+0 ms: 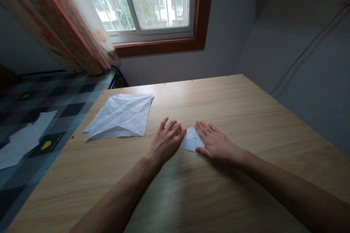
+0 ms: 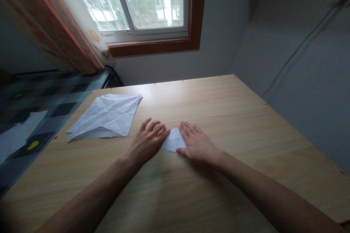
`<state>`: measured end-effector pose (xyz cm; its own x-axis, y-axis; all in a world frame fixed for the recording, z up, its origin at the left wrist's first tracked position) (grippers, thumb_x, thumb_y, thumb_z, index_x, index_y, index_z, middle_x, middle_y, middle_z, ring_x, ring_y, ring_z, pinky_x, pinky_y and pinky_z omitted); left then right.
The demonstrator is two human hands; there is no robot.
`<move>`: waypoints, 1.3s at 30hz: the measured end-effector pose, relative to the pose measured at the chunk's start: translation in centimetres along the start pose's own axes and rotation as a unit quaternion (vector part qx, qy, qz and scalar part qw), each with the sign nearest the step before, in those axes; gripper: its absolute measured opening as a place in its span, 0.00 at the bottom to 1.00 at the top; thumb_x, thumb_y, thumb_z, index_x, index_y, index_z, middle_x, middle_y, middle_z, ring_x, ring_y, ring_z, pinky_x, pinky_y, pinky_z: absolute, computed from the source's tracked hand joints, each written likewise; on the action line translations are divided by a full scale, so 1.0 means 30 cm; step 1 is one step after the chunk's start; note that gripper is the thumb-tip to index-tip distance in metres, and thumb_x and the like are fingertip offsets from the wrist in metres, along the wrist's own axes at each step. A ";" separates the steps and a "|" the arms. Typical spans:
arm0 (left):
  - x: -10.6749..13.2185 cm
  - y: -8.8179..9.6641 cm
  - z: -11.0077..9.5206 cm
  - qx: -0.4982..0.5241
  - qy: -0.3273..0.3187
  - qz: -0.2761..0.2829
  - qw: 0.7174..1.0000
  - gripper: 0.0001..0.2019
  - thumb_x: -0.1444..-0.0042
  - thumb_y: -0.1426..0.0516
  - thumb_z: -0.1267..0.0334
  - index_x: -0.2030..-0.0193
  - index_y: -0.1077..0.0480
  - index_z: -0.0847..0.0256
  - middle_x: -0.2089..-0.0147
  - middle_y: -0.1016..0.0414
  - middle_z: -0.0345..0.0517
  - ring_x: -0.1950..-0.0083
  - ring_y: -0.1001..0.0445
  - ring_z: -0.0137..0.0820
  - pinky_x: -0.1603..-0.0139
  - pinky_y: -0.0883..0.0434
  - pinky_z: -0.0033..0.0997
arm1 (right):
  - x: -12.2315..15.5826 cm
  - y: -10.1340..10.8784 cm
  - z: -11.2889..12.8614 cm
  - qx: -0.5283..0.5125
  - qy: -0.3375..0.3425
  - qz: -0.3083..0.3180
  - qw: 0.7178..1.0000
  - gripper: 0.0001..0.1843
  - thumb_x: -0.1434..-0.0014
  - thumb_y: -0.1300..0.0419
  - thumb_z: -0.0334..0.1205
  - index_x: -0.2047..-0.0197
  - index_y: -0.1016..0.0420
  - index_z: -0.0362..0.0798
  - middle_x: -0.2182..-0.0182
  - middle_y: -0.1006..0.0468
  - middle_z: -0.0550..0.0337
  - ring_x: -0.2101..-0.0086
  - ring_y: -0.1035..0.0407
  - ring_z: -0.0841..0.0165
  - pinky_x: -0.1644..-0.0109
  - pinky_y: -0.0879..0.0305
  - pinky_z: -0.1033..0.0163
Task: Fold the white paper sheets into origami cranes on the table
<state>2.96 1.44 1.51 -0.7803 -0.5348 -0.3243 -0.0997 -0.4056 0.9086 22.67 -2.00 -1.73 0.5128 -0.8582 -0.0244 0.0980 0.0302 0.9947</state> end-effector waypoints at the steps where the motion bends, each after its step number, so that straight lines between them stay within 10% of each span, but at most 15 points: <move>1: 0.001 0.002 0.003 -0.006 0.004 -0.009 1.000 0.09 0.38 0.46 0.68 0.54 0.27 0.59 0.54 0.24 0.49 0.48 0.30 0.42 0.38 0.40 0.52 | 0.006 0.001 -0.005 0.001 -0.007 0.006 1.000 0.40 0.34 0.50 0.54 0.31 0.49 0.30 0.31 0.51 0.36 0.31 0.56 0.51 0.29 0.56 0.44; 7: 0.012 0.001 -0.009 0.075 -0.028 -0.099 0.992 0.14 0.41 0.45 0.67 0.49 0.29 0.64 0.48 0.25 0.54 0.49 0.30 0.42 0.45 0.34 0.46 | 0.011 -0.005 -0.017 -0.007 -0.023 -0.008 1.000 0.43 0.35 0.51 0.57 0.30 0.49 0.30 0.31 0.51 0.36 0.31 0.57 0.51 0.29 0.57 0.45; 14: -0.002 -0.022 -0.048 0.216 -0.081 -0.014 0.973 0.11 0.35 0.47 0.58 0.53 0.27 0.59 0.52 0.23 0.48 0.52 0.27 0.36 0.50 0.31 0.37 | 0.003 -0.004 -0.030 -0.031 0.023 -0.063 0.997 0.48 0.38 0.50 0.63 0.31 0.48 0.29 0.32 0.48 0.31 0.32 0.56 0.49 0.30 0.55 0.44; 20: 0.004 -0.045 -0.023 0.268 -0.040 -0.041 0.962 0.11 0.34 0.47 0.60 0.62 0.25 0.59 0.56 0.22 0.45 0.55 0.26 0.31 0.51 0.30 0.32 | 0.021 0.037 -0.024 -0.091 0.060 -0.160 0.981 0.20 0.41 0.38 0.51 0.52 0.25 0.44 0.49 0.26 0.43 0.48 0.35 0.53 0.43 0.38 0.46; 24: 0.000 -0.047 -0.014 0.313 -0.013 -0.043 0.949 0.12 0.35 0.46 0.62 0.68 0.27 0.61 0.61 0.23 0.46 0.59 0.26 0.30 0.55 0.29 0.31 | 0.012 0.042 -0.017 -0.157 0.049 -0.161 0.973 0.06 0.39 0.38 0.40 0.64 0.27 0.47 0.64 0.25 0.53 0.59 0.33 0.60 0.53 0.34 0.56; 32: -0.013 -0.035 -0.012 0.280 0.080 -0.036 0.956 0.11 0.38 0.44 0.63 0.72 0.31 0.61 0.63 0.26 0.47 0.61 0.30 0.33 0.58 0.30 0.33 | -0.025 0.040 -0.011 -0.188 -0.030 -0.157 0.969 0.07 0.36 0.42 0.35 0.68 0.29 0.47 0.68 0.27 0.56 0.63 0.33 0.63 0.56 0.36 0.59; 39: -0.011 -0.042 -0.019 0.225 0.045 -0.021 0.973 0.08 0.38 0.45 0.65 0.54 0.26 0.56 0.57 0.26 0.45 0.55 0.30 0.35 0.53 0.32 0.37 | -0.024 0.030 -0.001 -0.129 0.009 -0.186 0.974 0.06 0.35 0.43 0.33 0.61 0.24 0.47 0.65 0.24 0.54 0.61 0.32 0.63 0.55 0.36 0.60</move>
<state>3.69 1.73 0.32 -0.7141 -0.5967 -0.3661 -0.4064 -0.0725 0.9108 22.42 -1.34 -0.82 0.4158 -0.8252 -0.3822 0.4893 -0.1513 0.8589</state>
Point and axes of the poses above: each hand's wrist, its own x-axis away from the middle knuckle, its own y-axis out of the back of the hand, z = x × y, the point moved 2 cm from there along -x, towards the middle knuckle
